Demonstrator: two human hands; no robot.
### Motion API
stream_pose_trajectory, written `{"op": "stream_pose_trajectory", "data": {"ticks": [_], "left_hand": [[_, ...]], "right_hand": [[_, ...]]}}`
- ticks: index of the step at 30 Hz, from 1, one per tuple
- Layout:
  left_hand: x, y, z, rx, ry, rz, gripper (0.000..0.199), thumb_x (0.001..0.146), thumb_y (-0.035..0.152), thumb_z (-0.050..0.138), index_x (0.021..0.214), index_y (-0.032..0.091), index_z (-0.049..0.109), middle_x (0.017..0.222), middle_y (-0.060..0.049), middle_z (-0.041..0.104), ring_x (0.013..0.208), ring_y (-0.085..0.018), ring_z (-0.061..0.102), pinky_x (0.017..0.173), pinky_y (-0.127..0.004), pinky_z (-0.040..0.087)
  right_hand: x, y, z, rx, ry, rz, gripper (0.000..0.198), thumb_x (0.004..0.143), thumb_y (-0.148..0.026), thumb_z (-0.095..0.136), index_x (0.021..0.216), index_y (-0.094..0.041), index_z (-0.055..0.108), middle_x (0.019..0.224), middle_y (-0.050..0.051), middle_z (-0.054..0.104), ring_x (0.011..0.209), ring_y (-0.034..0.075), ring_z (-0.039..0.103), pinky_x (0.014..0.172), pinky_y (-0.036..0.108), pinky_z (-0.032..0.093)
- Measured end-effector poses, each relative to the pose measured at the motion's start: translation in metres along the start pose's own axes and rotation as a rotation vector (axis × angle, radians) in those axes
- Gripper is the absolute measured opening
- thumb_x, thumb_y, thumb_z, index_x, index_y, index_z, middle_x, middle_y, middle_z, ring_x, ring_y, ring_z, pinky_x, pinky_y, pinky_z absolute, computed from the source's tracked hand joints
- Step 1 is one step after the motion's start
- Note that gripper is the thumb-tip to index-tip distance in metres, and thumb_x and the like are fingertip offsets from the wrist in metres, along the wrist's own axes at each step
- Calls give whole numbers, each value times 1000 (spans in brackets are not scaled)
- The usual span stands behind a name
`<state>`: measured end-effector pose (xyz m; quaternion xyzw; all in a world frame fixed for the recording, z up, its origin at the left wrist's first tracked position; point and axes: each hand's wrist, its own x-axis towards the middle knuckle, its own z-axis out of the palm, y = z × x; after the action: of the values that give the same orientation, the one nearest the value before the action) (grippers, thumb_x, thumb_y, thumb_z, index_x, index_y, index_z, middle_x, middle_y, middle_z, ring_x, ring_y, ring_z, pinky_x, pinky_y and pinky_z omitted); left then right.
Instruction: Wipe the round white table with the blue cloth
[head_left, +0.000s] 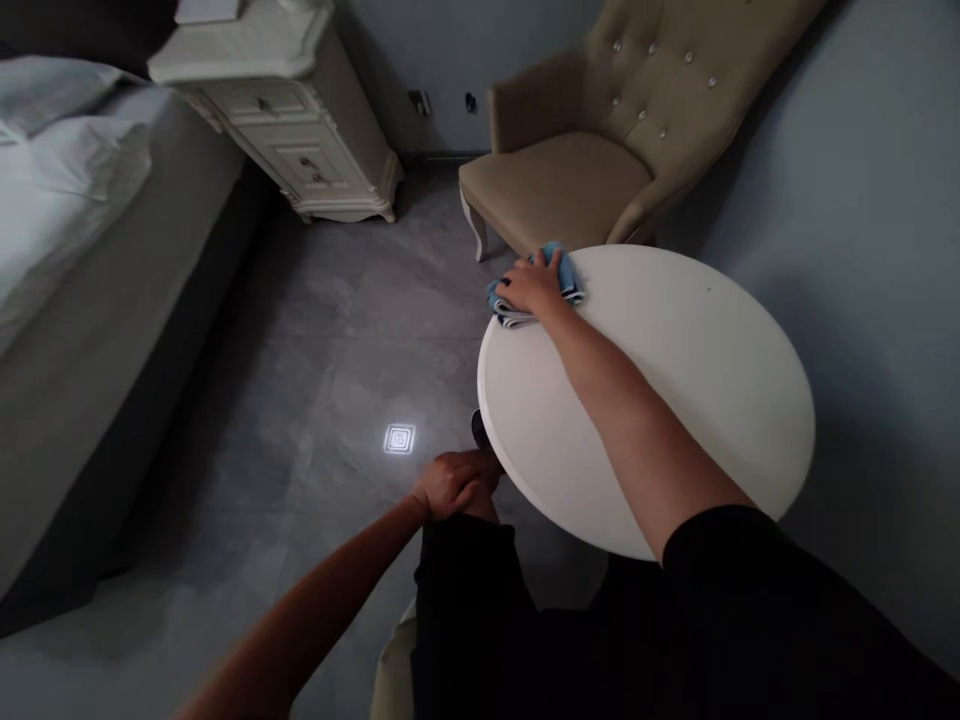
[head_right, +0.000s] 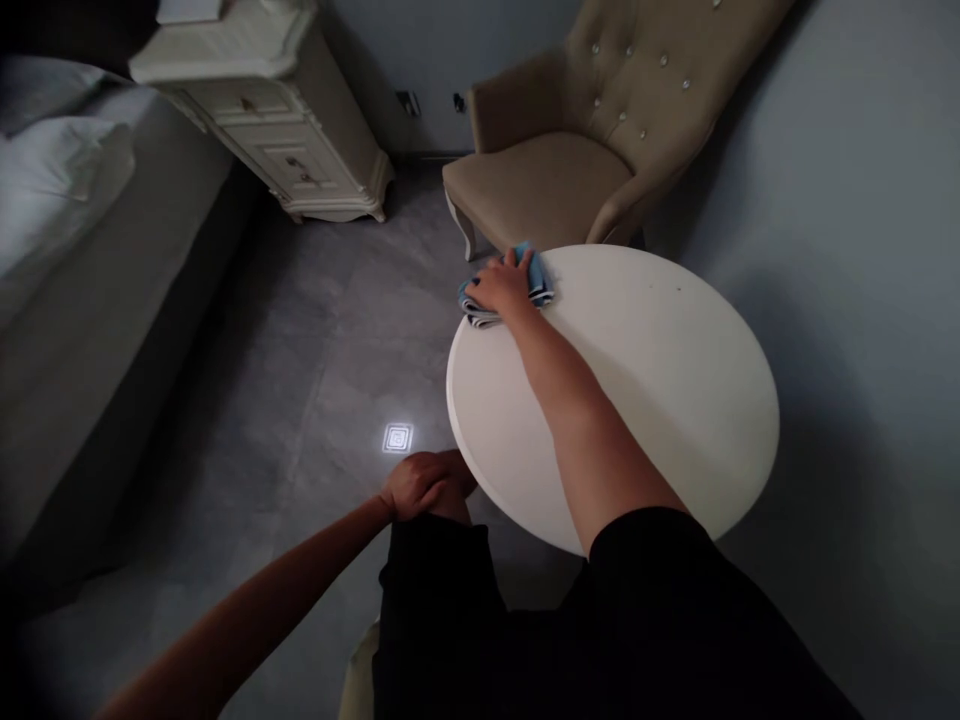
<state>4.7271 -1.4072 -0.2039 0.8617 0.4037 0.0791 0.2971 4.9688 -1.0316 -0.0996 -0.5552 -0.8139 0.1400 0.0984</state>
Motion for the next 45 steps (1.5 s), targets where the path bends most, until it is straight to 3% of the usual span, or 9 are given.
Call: {"op": "stream_pose_trajectory", "data": {"ticks": [6,11,14,19,25,30,34,39,45], "left_hand": [[-9,4,5,57,-30,-82,52,107,43,45,136,21,82,130,-15,83,120,-35,77,109,-55,60],[-13,12,6,144,-83,-155,49,108,41,43,121,17,84,119,-19,82,113,-35,77,106,-53,59],[-12,18,7,208,-124,-192,43,107,40,45,107,17,82,107,-19,81,105,-33,77,102,-49,59],[-3,25,10,205,-108,-183,43,108,43,46,115,21,82,117,-16,82,113,-32,76,107,-47,56],[12,26,16,213,-131,-173,53,108,48,41,125,20,83,126,-17,83,119,-35,77,109,-51,57],[21,28,14,220,-124,-166,53,106,49,42,121,22,85,127,-15,84,118,-34,78,108,-50,59],[28,33,11,196,-118,-170,52,105,49,42,117,22,85,124,-15,85,116,-35,79,107,-52,61],[36,34,8,181,-138,-147,53,105,49,42,117,22,86,122,-15,85,115,-36,79,107,-53,61],[40,33,3,134,-143,-77,56,107,48,40,123,21,86,124,-14,85,116,-36,79,105,-53,62]], "right_hand": [[-110,-91,30,-24,-79,-311,39,104,-40,69,130,-17,88,163,13,67,169,52,26,134,86,-3],[-238,-114,38,-46,-121,-469,46,103,-36,71,144,-19,81,178,12,52,175,50,16,138,82,-2],[-322,-105,36,-62,-103,-509,55,103,-35,73,157,-23,72,184,9,44,177,48,14,140,82,3],[-452,-66,30,-92,-43,-478,63,105,-27,70,167,-31,62,188,3,35,177,47,20,139,82,20],[-548,5,20,-97,57,-191,67,104,-37,71,170,-39,59,185,5,40,175,48,27,137,85,22],[-565,76,-3,-140,198,268,74,107,-49,60,178,-33,49,188,10,35,176,49,20,136,88,15],[-549,139,-25,-162,250,551,73,113,-52,43,180,-24,43,191,16,25,177,52,14,131,90,23],[-503,226,-60,-103,231,713,81,115,-58,35,182,-13,34,191,25,18,176,49,19,132,79,32],[-400,304,-111,-84,163,764,83,115,-49,43,181,-1,29,178,35,40,166,43,43,133,56,39]]}}
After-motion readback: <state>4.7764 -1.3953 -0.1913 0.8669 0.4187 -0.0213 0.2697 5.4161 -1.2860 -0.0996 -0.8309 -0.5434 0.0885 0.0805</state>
